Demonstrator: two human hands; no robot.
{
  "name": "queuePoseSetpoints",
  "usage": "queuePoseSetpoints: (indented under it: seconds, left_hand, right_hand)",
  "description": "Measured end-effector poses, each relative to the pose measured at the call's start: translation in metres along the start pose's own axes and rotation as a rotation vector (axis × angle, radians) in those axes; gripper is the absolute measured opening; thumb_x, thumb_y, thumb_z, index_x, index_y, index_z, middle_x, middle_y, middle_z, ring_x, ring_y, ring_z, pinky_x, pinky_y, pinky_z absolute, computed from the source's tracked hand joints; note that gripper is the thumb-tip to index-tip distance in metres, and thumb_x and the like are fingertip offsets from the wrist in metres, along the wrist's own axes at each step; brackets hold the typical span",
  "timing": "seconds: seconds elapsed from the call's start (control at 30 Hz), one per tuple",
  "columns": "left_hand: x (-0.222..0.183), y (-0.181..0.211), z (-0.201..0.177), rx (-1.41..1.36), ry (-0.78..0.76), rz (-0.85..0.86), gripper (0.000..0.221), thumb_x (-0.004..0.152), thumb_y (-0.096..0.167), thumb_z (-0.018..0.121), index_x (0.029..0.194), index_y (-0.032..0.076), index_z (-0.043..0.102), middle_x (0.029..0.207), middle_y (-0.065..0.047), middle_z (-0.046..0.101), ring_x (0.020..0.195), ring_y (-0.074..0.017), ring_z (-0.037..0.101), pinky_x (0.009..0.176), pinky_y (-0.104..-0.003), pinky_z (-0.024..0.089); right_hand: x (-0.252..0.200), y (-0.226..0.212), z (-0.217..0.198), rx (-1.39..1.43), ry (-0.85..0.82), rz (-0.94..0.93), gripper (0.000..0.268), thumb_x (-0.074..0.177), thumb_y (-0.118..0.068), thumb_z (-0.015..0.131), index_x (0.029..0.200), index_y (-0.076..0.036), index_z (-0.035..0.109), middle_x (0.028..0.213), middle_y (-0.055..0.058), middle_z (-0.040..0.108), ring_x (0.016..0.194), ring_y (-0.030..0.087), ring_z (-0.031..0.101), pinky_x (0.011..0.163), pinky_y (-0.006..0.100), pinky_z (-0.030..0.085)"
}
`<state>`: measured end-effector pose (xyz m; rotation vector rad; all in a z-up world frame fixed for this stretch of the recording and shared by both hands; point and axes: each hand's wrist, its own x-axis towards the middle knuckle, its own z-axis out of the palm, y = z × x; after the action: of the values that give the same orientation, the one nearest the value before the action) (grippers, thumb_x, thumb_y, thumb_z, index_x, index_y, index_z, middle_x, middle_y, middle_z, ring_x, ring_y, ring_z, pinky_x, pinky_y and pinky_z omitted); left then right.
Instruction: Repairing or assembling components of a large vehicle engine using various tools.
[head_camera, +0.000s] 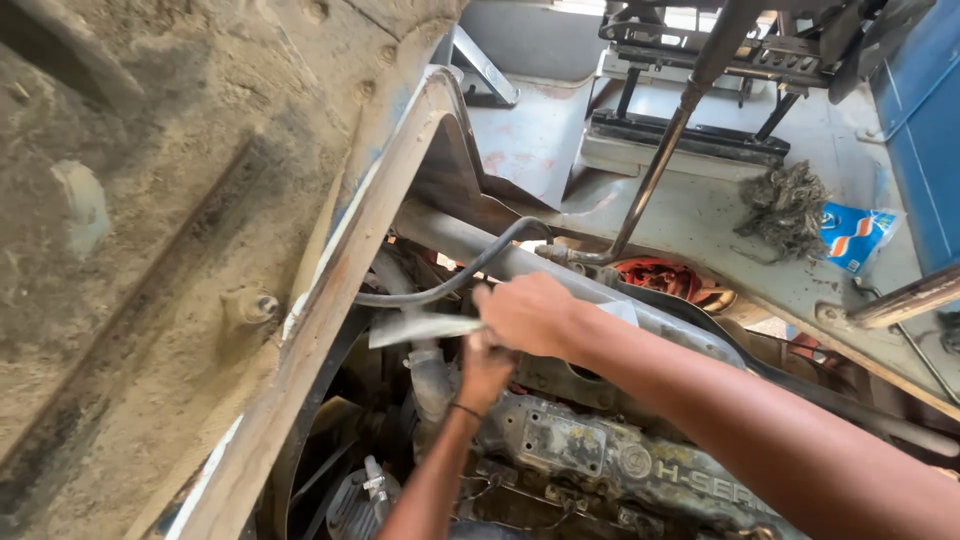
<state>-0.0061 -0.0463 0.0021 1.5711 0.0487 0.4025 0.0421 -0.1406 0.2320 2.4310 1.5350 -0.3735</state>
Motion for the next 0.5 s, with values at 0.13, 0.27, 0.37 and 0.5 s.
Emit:
queuePoseSetpoints:
  seconds: [0.13,0.27,0.37,0.5]
  left_hand:
    - [0.009,0.03,0.018,-0.001,0.129,0.15,0.02,0.086,-0.005,0.068,0.105,-0.003,0.067,0.093,-0.007,0.071,0.085,-0.0119,0.063,0.073,-0.03,0.053]
    - [0.015,0.041,0.029,-0.06,0.124,0.19,0.025,0.083,-0.001,0.071,0.107,-0.001,0.063,0.099,-0.004,0.069,0.09,-0.0116,0.062,0.078,-0.029,0.054]
    - [0.013,0.07,0.03,-0.23,0.11,0.183,0.034,0.084,0.004,0.073,0.115,0.002,0.058,0.105,-0.002,0.067,0.098,-0.0078,0.059,0.082,-0.028,0.054]
    - [0.019,0.065,0.024,0.056,0.156,0.155,0.028,0.089,0.009,0.073,0.112,0.001,0.06,0.099,-0.004,0.068,0.093,-0.0075,0.062,0.078,-0.028,0.054]
  right_hand:
    - [-0.003,0.015,0.0,0.171,0.322,-0.028,0.052,0.086,-0.019,0.066,0.135,-0.009,0.056,0.125,0.014,0.067,0.098,0.035,0.075,0.074,0.046,0.06]
    - [-0.003,0.027,0.016,-0.304,1.004,-0.369,0.06,0.064,-0.024,0.068,0.124,-0.02,0.059,0.131,0.011,0.069,0.107,0.031,0.073,0.075,0.045,0.059]
    - [-0.03,0.01,-0.013,-0.069,0.294,-0.101,0.057,0.075,-0.036,0.077,0.124,-0.008,0.065,0.107,0.015,0.073,0.099,0.034,0.072,0.076,0.046,0.058]
    - [-0.018,0.001,-0.015,0.065,0.051,0.146,0.034,0.092,-0.041,0.064,0.116,-0.018,0.071,0.095,0.015,0.076,0.088,0.035,0.075,0.074,0.048,0.059]
